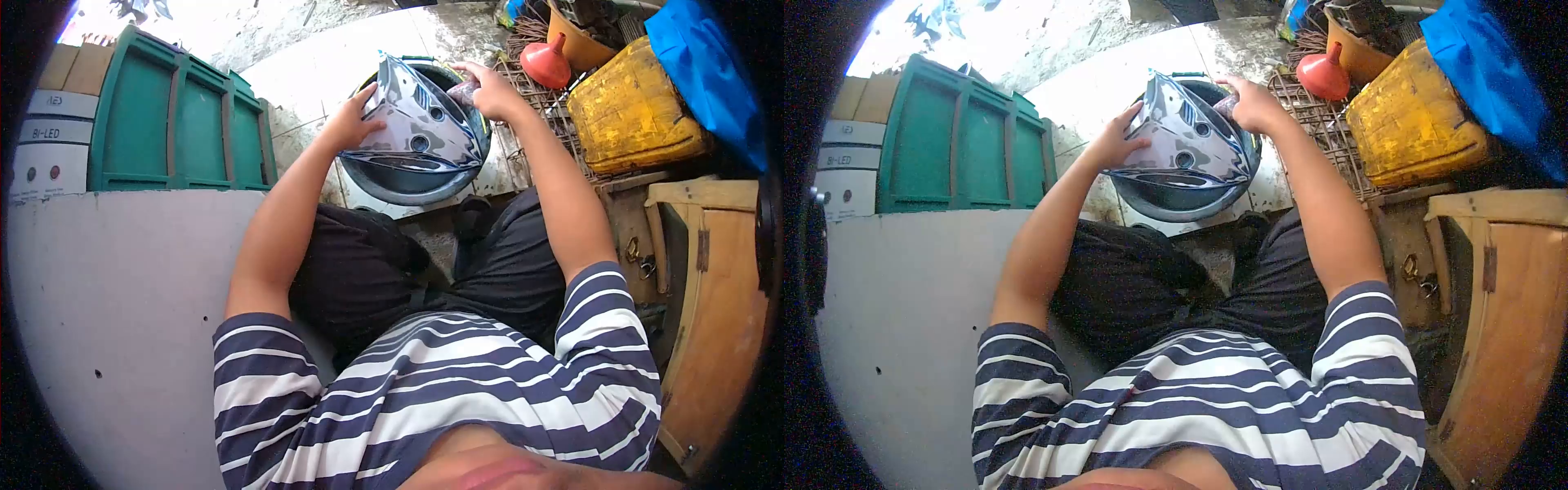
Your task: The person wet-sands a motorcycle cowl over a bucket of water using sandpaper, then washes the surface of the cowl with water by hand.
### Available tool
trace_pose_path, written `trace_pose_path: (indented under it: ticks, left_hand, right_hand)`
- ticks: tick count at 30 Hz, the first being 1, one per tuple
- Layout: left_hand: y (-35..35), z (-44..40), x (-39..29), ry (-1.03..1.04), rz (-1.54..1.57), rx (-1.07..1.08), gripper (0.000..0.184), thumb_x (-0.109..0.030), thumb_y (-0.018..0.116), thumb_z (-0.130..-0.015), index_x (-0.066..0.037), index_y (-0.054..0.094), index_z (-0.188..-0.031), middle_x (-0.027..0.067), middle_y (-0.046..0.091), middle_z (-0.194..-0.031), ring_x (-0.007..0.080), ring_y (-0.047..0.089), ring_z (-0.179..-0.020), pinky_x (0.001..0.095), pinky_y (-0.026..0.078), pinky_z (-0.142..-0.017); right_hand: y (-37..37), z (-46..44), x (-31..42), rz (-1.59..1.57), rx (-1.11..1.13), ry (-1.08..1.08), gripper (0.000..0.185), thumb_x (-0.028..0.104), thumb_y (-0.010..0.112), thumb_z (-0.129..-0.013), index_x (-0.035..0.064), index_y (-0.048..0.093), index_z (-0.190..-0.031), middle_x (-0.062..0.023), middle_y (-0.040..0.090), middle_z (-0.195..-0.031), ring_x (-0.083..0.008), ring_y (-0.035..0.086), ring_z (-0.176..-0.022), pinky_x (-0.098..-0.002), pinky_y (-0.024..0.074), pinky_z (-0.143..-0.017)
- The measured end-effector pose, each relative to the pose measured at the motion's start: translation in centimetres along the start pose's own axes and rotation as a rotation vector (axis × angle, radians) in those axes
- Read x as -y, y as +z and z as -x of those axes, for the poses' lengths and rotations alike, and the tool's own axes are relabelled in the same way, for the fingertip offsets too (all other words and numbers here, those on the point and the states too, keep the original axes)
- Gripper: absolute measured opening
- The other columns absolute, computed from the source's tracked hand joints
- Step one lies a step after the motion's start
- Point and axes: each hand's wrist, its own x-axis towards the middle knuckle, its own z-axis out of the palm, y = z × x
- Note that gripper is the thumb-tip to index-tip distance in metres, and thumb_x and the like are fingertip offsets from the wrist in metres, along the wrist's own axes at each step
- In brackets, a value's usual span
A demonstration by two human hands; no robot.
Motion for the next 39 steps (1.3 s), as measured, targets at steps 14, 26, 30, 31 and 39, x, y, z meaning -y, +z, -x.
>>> trace_pose_path:
  ticks: [14, 26, 30, 31, 39]
  left_hand:
    - [-0.2, 1.1, 0.3, 0.037, -0.114, 0.004, 0.089, 0.005, 0.078, -0.085, -0.023, 0.045, -0.163, 0.0251, 0.074, -0.125, 0.0343, 0.073, -0.109, 0.0457, 0.057, -0.095]
    - [3.7, 2.7, -0.9, 0.100, -0.595, 0.218, 0.094, -0.034, 0.083, -0.088, -0.022, 0.033, -0.166, 0.0197, 0.068, -0.131, 0.0401, 0.067, -0.120, 0.0494, 0.056, -0.101]
    - [4.6, 3.4, -3.0, 0.214, -0.773, 0.108, 0.106, -0.033, 0.088, -0.082, -0.026, 0.026, -0.168, 0.0183, 0.039, -0.164, 0.0378, 0.049, -0.143, 0.0566, 0.050, -0.107]
    - [5.0, 3.4, -3.3, 0.313, -0.845, 0.041, 0.108, -0.032, 0.089, -0.081, -0.026, 0.026, -0.169, 0.0169, 0.032, -0.170, 0.0367, 0.044, -0.148, 0.0581, 0.049, -0.109]
    - [5.5, 1.9, -3.4, 0.283, -0.900, 0.166, 0.100, -0.041, 0.087, -0.082, -0.015, 0.037, -0.165, 0.0087, 0.019, -0.178, 0.0329, 0.016, -0.164, 0.0626, 0.029, -0.126]
  right_hand:
    - [2.3, 2.0, 1.0, 0.191, 0.075, 0.040, 0.063, -0.002, 0.060, -0.086, 0.0181, 0.062, -0.146, -0.0257, 0.072, -0.127, -0.0406, 0.070, -0.115, -0.0442, 0.0549, -0.096]
    - [3.6, 1.8, 1.8, 0.272, 0.218, 0.105, 0.069, 0.000, 0.060, -0.082, 0.0146, 0.058, -0.150, -0.0253, 0.070, -0.133, -0.0415, 0.067, -0.123, -0.0462, 0.0537, -0.105]
    - [7.0, -1.0, -3.9, 0.321, 0.099, 0.054, 0.068, 0.012, 0.075, -0.079, 0.0167, 0.062, -0.145, -0.0169, 0.079, -0.099, -0.0325, 0.076, -0.097, -0.0420, 0.0586, -0.089]
    - [7.2, -1.7, -3.9, 0.264, 0.131, 0.134, 0.058, 0.011, 0.073, -0.080, 0.0140, 0.067, -0.138, -0.0175, 0.079, -0.102, -0.0325, 0.076, -0.099, -0.0419, 0.0584, -0.090]
    - [9.9, -2.8, -4.2, 0.418, 0.112, 0.306, 0.030, 0.015, 0.069, -0.081, -0.0007, 0.079, -0.103, -0.0280, 0.075, -0.113, -0.0412, 0.074, -0.111, -0.0475, 0.0581, -0.098]
